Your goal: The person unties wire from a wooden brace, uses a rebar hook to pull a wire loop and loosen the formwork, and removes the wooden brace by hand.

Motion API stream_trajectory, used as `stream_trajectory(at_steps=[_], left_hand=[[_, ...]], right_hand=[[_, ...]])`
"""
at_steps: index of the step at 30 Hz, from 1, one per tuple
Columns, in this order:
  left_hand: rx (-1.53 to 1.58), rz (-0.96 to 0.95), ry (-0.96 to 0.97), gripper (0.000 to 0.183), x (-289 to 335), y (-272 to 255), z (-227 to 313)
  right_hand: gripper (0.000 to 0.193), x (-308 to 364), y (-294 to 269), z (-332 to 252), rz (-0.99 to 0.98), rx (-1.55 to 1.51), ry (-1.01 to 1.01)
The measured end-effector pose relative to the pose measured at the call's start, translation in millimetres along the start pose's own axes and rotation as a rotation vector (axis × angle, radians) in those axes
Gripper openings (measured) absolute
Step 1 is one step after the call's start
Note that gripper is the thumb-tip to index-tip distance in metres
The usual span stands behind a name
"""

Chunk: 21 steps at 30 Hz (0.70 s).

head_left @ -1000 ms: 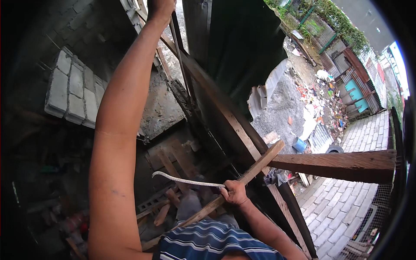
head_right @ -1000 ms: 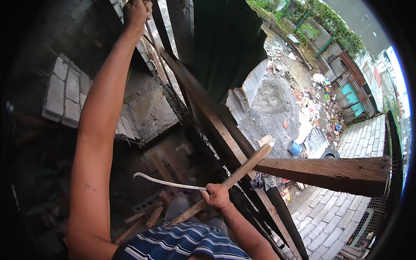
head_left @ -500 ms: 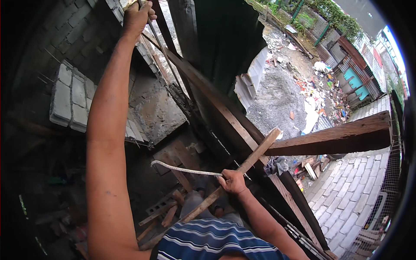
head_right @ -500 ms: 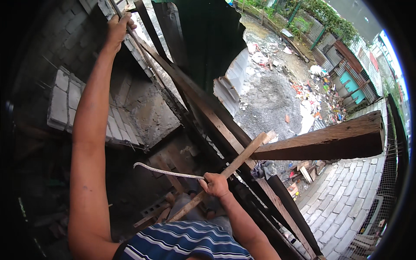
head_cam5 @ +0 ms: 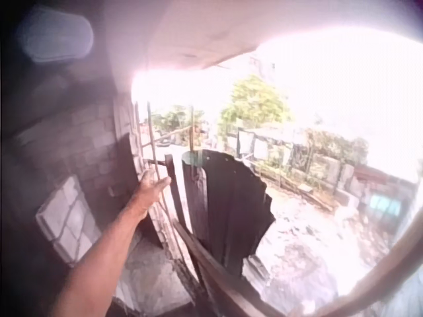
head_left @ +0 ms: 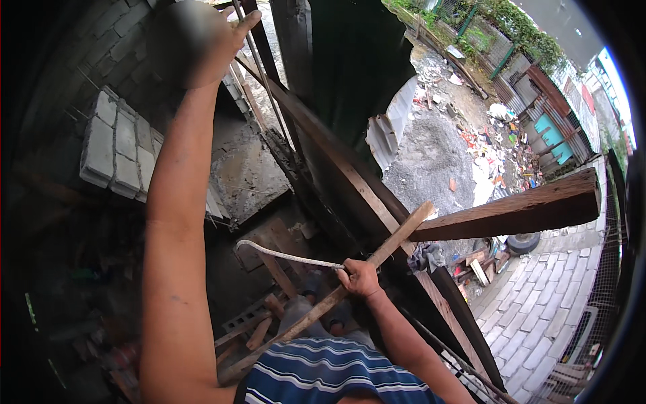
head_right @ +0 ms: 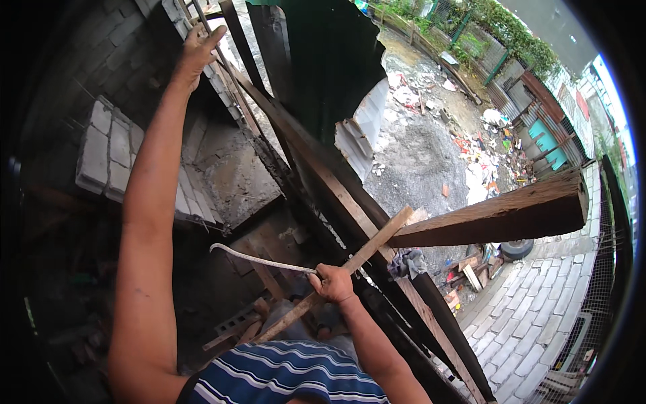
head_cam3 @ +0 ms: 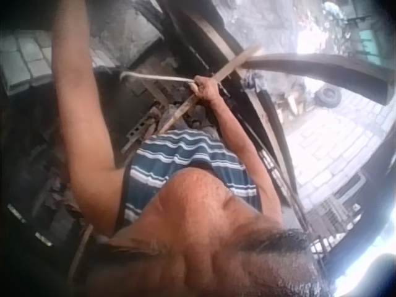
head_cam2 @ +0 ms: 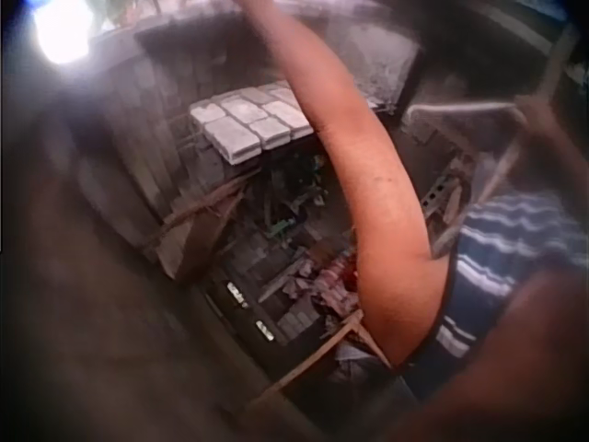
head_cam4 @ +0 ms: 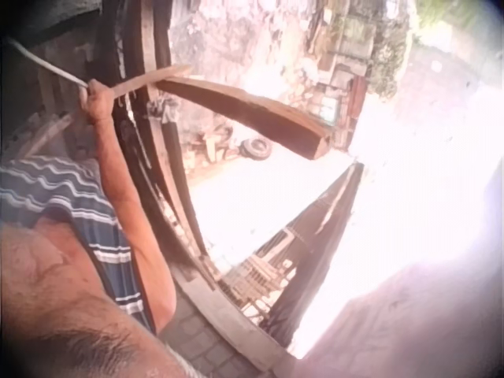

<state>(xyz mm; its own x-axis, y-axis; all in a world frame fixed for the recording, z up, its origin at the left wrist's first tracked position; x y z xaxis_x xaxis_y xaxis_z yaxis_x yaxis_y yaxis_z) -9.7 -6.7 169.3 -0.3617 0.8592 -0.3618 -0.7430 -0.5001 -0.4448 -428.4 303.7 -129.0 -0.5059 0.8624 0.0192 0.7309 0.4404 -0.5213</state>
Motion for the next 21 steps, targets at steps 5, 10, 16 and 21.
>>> stream_trajectory(at_steps=[5, 10, 16, 21], left_hand=[[0.118, 0.161, -0.077, 0.090, 120, -74, -36], [0.008, -0.031, -0.601, 0.041, 341, -144, -121], [-0.599, -0.610, -0.991, 0.059, 640, -195, -159], [-0.511, -0.616, -1.264, 0.076, 759, -202, -127]], right_hand=[[0.025, 1, 1, -2, 0.015, -0.006, 0.012], [0.027, 1, 3, -2, 0.033, 0.011, 0.017], [0.048, 1, 4, 0, -0.013, 0.081, 0.051], [0.049, -1, 10, 1, 0.065, 0.134, -0.018]])
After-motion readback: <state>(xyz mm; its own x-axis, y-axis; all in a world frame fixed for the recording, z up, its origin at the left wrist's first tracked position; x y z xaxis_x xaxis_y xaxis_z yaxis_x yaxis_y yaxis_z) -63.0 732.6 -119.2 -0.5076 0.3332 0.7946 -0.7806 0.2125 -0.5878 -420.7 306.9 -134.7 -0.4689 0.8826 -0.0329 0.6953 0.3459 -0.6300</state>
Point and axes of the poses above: each hand's wrist, its own x-axis away from the middle knuckle, its own y-axis out of the palm, z = x × y, the point moved 1 cm from there along -x, towards the middle knuckle, and after that the axes turned 8 degrees about -x, right-handed, at the moved point
